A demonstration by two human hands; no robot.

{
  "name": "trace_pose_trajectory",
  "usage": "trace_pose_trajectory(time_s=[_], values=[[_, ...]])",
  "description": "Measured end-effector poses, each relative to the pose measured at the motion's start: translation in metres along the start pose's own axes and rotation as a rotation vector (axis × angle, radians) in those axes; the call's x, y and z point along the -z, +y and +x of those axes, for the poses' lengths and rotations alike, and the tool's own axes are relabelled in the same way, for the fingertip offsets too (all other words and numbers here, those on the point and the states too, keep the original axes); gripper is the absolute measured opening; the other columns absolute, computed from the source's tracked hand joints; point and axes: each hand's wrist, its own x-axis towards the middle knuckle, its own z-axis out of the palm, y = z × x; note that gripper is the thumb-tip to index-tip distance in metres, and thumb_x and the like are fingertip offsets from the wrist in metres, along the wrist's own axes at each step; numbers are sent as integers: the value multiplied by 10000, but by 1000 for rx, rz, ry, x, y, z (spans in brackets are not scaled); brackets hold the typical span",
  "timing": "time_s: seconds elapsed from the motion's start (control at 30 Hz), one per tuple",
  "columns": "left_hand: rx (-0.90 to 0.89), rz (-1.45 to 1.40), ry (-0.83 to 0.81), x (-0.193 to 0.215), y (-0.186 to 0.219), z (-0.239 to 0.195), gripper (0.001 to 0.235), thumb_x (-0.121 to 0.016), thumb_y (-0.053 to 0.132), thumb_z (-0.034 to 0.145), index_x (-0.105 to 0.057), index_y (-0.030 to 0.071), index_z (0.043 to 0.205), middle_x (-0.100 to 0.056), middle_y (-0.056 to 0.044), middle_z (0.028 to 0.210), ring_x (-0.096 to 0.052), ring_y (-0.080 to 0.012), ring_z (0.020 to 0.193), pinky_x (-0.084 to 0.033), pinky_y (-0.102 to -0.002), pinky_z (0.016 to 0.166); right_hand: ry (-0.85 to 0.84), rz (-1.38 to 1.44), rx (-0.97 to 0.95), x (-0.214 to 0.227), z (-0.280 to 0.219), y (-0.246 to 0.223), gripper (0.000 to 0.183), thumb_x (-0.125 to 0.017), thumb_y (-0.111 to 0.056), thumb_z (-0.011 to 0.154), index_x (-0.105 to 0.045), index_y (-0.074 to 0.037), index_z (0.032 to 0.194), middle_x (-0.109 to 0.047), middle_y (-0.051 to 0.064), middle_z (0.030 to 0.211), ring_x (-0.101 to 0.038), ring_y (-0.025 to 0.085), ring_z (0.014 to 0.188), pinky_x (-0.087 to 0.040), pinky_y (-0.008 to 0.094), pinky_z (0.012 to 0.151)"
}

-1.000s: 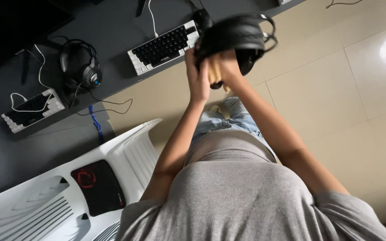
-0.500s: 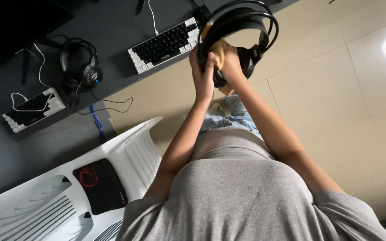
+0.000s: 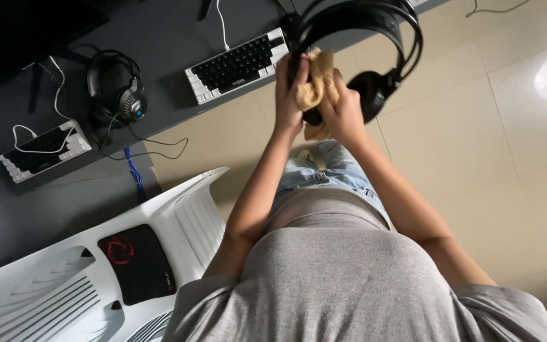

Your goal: The person cleans a pair of black over-ear headphones using a beige cloth, wiping the earcups, headband, and cable. They then wipe a white keyboard and a black computer mouse on the desk. Finally, the person folds the cloth and places it on a white plastic chair.

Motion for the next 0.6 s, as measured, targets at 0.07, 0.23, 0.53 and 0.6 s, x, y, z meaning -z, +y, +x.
trace_pose_trajectory(time_s=[0.07, 0.23, 0.53, 0.6], values=[[-47, 52, -32, -3, 7, -5, 463, -688, 343, 1033, -553, 37, 1351, -543, -51, 1276, -551, -166, 1201, -450, -305, 1038, -41, -32, -74, 12, -3, -11, 378, -595, -97, 1035, -521, 20, 1386, -699, 264, 889, -746, 404, 831, -583, 423, 710], [11, 220, 15, 2, 13, 16, 363, -684, 365, 1049, -637, 15, 1134, -588, -45, 1002, -543, -157, 920, -473, -303, 821, -311, -119, -255, 59, -5, -44, 385, -601, -238, 1068, -565, -13, 1378, -698, 284, 861, -740, 384, 797, -575, 458, 730], [-177, 369, 25, 11, 31, 2, 362, -767, 285, 943, -590, 54, 1157, -613, 6, 1018, -570, -94, 930, -485, -269, 840, -168, -306, 63, 111, 16, -55, 401, -593, -96, 1073, -391, 100, 1358, -491, 300, 1318, -606, 453, 1159, -533, 480, 950], [-50, 453, 37, 10, 38, -11, 356, -758, 306, 954, -599, 40, 1131, -608, -13, 943, -575, -109, 856, -503, -292, 759, 97, -245, -9, 108, 18, -56, 338, -694, -58, 1068, -423, 54, 1235, -491, 217, 1108, -556, 373, 1032, -531, 455, 927]])
